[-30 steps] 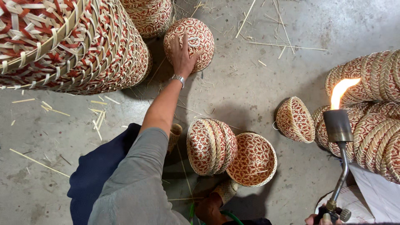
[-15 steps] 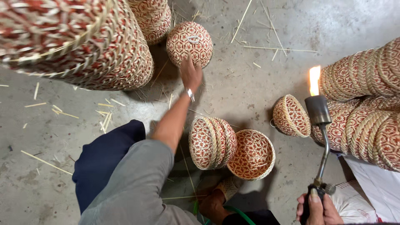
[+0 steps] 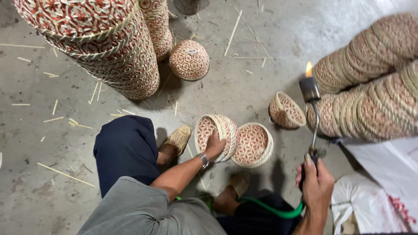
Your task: The person uses a handheld blowtorch to apply heat to the surface of woven baskets. They rotate the baskets to treat different areas and stack the finished items on the floor.
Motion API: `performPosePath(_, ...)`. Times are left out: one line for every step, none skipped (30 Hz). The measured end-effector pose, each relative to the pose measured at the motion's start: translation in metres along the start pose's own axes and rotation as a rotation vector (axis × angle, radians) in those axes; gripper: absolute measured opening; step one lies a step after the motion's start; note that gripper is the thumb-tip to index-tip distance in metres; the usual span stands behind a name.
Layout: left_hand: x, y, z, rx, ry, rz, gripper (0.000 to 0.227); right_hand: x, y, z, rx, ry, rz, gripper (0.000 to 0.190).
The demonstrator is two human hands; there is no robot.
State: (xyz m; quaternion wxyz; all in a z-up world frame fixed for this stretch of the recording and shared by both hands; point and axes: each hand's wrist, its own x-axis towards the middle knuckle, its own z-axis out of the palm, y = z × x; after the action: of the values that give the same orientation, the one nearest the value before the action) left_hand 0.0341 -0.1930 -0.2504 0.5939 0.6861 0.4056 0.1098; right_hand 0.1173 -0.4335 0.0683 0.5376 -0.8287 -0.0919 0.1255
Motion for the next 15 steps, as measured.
performPosePath(0.002,-0.008,0.006,0.017,0.036,-0.024,0.044,-0.002,-0.003,0.001,0.008,-0.012,-0.002,0.029)
performPosePath(0.003,-0.016,0.007,-0.056,0.031,-0.006,0.037,-0.005,-0.006,0.001,0.017,-0.023,-0.005,0.029)
performPosePath(0.009,-0.019,0.008,-0.135,0.028,0.019,0.030,-0.007,-0.009,0.002,0.019,-0.015,-0.019,0.028)
performPosePath(0.011,-0.022,0.007,-0.215,0.025,0.042,0.023,-0.011,-0.011,0.004,0.021,-0.007,-0.034,0.028)
performPosePath(0.012,-0.026,0.005,-0.186,0.012,0.010,0.028,-0.014,-0.014,0.005,0.021,-0.002,-0.050,0.027)
performPosePath(0.011,-0.030,0.001,-0.157,0.000,-0.021,0.037,-0.017,-0.015,0.004,0.002,0.005,-0.043,0.028)
performPosePath(0.014,-0.031,-0.004,-0.128,-0.005,-0.051,0.048,-0.017,-0.017,0.005,-0.014,0.006,-0.039,0.029)
performPosePath(0.017,-0.031,-0.006,-0.082,-0.012,-0.022,0.050,-0.018,-0.018,0.005,-0.031,0.008,-0.036,0.030)
performPosePath(0.019,-0.032,-0.011,-0.036,-0.015,0.003,0.052,-0.020,-0.018,0.006,-0.032,0.009,-0.047,0.029)
performPosePath(0.021,-0.033,-0.014,0.010,-0.018,0.028,0.054,-0.021,-0.017,0.006,-0.033,0.010,-0.057,0.028)
performPosePath(0.021,-0.034,-0.015,0.050,-0.020,0.030,0.056,-0.021,-0.017,0.005,-0.039,0.009,-0.067,0.028)
performPosePath(0.021,-0.033,-0.016,0.090,-0.022,0.032,0.058,-0.021,-0.016,0.005,-0.038,0.009,-0.080,0.029)
performPosePath(0.020,-0.033,-0.017,0.132,-0.027,0.032,0.060,-0.022,-0.014,0.005,-0.038,0.010,-0.089,0.029)
performPosePath(0.022,-0.032,-0.018,0.088,-0.028,0.066,0.051,-0.023,-0.012,0.004,-0.038,0.011,-0.099,0.030)
performPosePath(0.019,-0.033,-0.018,0.047,-0.033,0.092,0.043,-0.025,-0.010,0.003,-0.042,0.013,-0.098,0.031)
